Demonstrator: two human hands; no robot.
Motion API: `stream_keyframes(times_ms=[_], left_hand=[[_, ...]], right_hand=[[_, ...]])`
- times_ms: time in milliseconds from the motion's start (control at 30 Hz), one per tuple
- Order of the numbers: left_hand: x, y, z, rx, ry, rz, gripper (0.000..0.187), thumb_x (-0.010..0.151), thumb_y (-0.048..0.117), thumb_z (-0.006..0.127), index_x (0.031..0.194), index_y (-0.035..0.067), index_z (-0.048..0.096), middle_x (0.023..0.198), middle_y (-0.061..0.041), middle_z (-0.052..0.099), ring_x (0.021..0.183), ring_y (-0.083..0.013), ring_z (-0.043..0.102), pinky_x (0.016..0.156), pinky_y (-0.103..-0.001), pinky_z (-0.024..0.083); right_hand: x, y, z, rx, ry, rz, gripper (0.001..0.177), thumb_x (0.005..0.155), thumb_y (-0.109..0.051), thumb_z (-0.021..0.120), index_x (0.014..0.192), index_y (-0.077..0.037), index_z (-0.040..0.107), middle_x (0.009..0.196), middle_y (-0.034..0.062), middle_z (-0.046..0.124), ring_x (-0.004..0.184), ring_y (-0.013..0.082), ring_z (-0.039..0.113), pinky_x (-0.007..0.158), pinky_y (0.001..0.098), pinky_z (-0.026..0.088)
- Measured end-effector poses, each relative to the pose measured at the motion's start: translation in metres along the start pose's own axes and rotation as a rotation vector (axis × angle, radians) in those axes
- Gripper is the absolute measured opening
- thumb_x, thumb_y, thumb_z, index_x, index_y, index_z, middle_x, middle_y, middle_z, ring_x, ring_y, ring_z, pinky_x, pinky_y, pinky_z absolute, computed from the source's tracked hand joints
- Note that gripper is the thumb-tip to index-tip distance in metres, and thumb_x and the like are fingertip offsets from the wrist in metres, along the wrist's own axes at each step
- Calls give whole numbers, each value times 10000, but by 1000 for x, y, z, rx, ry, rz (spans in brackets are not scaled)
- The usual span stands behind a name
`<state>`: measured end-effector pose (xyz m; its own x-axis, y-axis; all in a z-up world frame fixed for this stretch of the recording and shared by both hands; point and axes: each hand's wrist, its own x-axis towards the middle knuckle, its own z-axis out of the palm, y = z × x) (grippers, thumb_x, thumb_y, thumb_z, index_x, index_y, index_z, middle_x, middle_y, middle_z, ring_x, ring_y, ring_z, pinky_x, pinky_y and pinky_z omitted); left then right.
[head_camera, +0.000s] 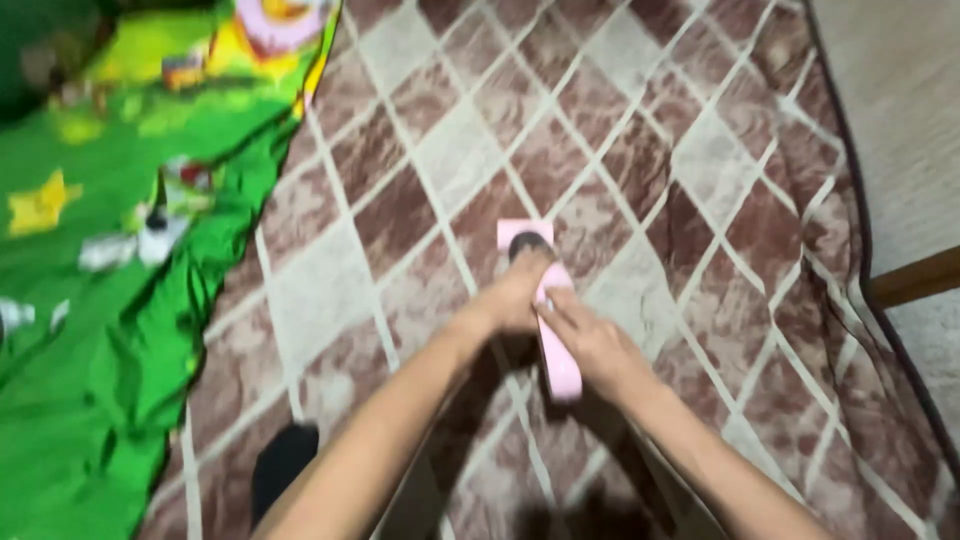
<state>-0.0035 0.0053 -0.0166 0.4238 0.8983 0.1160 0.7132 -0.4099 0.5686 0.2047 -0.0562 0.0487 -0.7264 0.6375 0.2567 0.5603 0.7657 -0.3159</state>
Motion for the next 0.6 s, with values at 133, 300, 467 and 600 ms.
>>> stream_keyframes(times_ms=[133,300,467,600], left_hand=[[26,-24,5,12,108,95,976,619,236,875,1460,-4,443,1519,-274,447,1463,-476,357,1228,-509,306],[23,-6,4,-103,113,-35,895,672,199,855,1471,44,482,1568,-273,399,1478,-470,315,1228,-483,294],[9,4,-8,-79,128,-43,887,680,168,847,1465,17,463,1554,-273,408,1481,-468,320,1225,-492,294],[-47,50,-22,4,50,-32,1015,621,128,840,1501,-40,364,1565,-292,373,1462,-494,321,1200,-503,320]], right_hand=[[14,23,10,4,113,-30,576,849,13,568,1418,-80,573,1476,211,526,1333,366,564,1050,410,527],[14,24,-5,26,122,-60,569,844,17,568,1408,-57,579,1500,224,509,1359,382,544,1068,421,518],[13,14,-7,-11,37,-30,592,853,11,560,1437,-86,538,1521,218,488,1352,372,541,1036,430,512],[-26,-26,0,-26,-25,-25,633,834,29,540,1454,-90,510,1544,235,449,1356,384,526,1052,425,506]])
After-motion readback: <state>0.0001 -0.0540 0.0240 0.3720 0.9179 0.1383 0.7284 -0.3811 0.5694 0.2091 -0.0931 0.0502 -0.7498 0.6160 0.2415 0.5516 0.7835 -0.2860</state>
